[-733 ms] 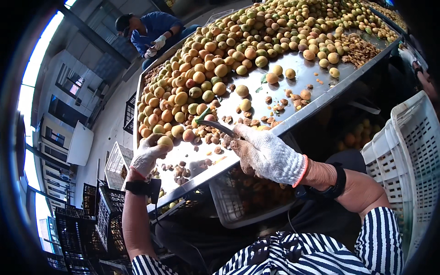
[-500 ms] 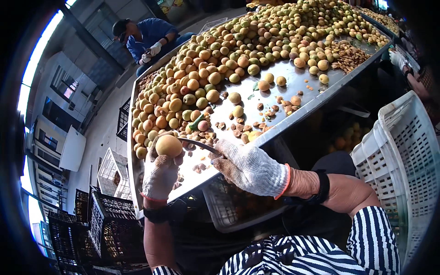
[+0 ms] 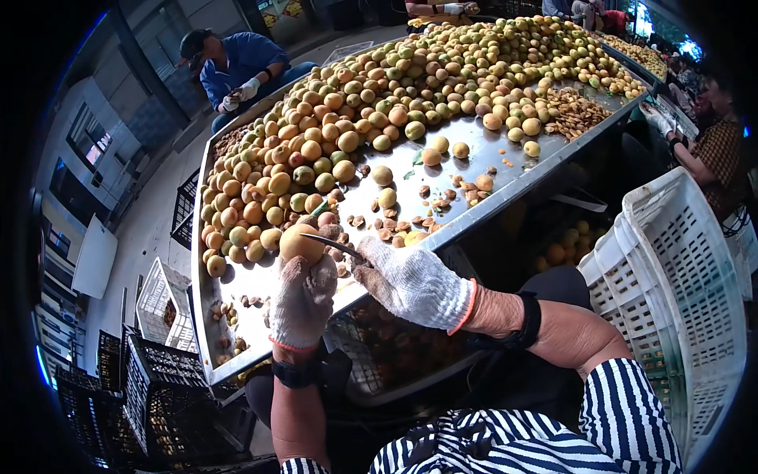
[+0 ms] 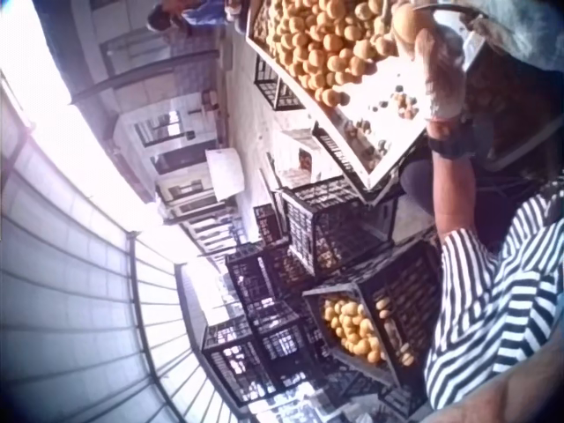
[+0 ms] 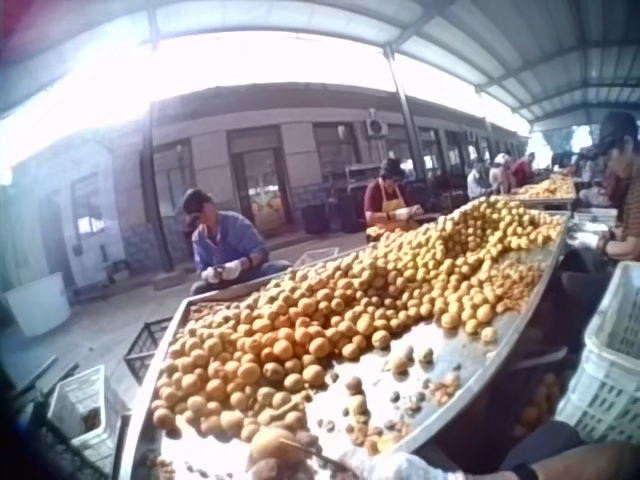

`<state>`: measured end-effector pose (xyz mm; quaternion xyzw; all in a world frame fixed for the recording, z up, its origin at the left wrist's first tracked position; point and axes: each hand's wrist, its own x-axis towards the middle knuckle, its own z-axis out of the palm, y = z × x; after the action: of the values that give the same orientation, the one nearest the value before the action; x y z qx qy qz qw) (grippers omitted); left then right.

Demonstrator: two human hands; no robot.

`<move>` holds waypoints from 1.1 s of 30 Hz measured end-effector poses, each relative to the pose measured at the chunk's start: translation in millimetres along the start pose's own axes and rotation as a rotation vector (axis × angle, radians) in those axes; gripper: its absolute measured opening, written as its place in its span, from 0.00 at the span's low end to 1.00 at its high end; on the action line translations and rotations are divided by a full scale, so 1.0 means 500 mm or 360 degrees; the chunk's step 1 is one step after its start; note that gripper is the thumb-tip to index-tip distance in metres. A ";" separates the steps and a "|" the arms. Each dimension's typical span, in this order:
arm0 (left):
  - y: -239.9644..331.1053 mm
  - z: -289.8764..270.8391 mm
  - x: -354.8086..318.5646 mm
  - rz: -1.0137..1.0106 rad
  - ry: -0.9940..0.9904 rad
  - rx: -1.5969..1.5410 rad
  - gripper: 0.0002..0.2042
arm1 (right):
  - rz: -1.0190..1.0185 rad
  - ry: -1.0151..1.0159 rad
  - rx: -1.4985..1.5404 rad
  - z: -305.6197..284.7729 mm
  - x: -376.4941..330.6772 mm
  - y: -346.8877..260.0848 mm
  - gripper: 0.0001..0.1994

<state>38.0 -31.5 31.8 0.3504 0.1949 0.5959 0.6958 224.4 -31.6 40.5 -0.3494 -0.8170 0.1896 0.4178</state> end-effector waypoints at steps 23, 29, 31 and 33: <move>-0.055 -0.010 0.012 -0.0140 0.0142 -0.0329 0.28 | -0.0193 0.0108 -0.0019 -0.007 0.012 0.035 0.15; -0.037 0.015 0.010 -0.0041 0.0142 -0.0212 0.26 | -0.0216 0.0151 0.0123 -0.019 0.022 0.025 0.16; -0.033 0.020 0.015 0.0224 0.0212 0.0998 0.25 | -0.0286 0.0162 0.0068 -0.015 0.021 0.026 0.17; -0.030 0.028 0.015 0.0236 0.0233 0.0905 0.24 | -0.0325 0.0170 0.0073 -0.013 0.025 0.021 0.18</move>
<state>59.4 -28.3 31.6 0.5005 0.3775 0.5903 0.5085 228.7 -15.3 44.7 -0.2643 -0.8204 0.1457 0.4857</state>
